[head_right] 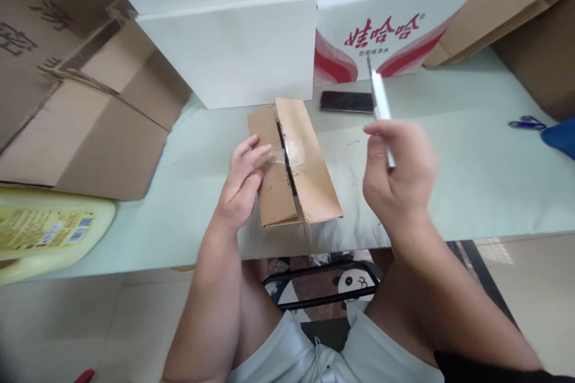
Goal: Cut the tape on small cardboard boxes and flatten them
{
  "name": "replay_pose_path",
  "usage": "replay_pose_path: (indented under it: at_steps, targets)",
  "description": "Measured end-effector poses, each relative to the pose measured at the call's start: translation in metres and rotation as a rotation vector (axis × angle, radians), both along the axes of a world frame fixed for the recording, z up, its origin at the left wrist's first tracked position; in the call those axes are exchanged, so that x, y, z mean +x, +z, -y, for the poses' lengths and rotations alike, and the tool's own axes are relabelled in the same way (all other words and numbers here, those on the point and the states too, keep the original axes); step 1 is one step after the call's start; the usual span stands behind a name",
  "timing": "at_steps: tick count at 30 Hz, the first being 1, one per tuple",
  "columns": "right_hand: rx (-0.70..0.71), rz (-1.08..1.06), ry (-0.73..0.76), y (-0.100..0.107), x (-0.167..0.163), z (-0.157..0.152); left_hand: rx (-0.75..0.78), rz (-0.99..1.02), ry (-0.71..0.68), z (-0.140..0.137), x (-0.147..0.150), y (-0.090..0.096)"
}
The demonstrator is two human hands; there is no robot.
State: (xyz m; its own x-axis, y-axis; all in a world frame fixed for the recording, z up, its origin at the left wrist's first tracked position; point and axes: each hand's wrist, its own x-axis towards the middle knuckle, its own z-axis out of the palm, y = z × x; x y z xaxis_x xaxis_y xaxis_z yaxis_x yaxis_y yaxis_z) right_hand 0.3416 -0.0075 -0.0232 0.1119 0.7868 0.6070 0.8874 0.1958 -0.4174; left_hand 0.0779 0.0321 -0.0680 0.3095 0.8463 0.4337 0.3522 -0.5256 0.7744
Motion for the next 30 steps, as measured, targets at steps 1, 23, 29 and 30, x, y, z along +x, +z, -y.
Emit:
replay_pose_path:
  at_steps: [1, 23, 29, 30]
  targets:
    - [0.022, 0.016, -0.050, -0.012, -0.001, -0.008, -0.003, 0.005, 0.000, 0.000, -0.001, -0.001]
    - [-0.387, -0.073, 0.363, -0.084, 0.002, -0.035, -0.427, 0.359, 0.380, 0.000, -0.014, 0.020]
    - [-0.542, -0.579, 0.617, -0.076, 0.006, -0.032, -0.513, 0.608, 0.551, -0.007, -0.017, 0.020]
    - [-0.560, -0.667, 0.592, -0.076, 0.007, -0.031, -0.501, 0.635, 0.573, -0.008, -0.018, 0.018]
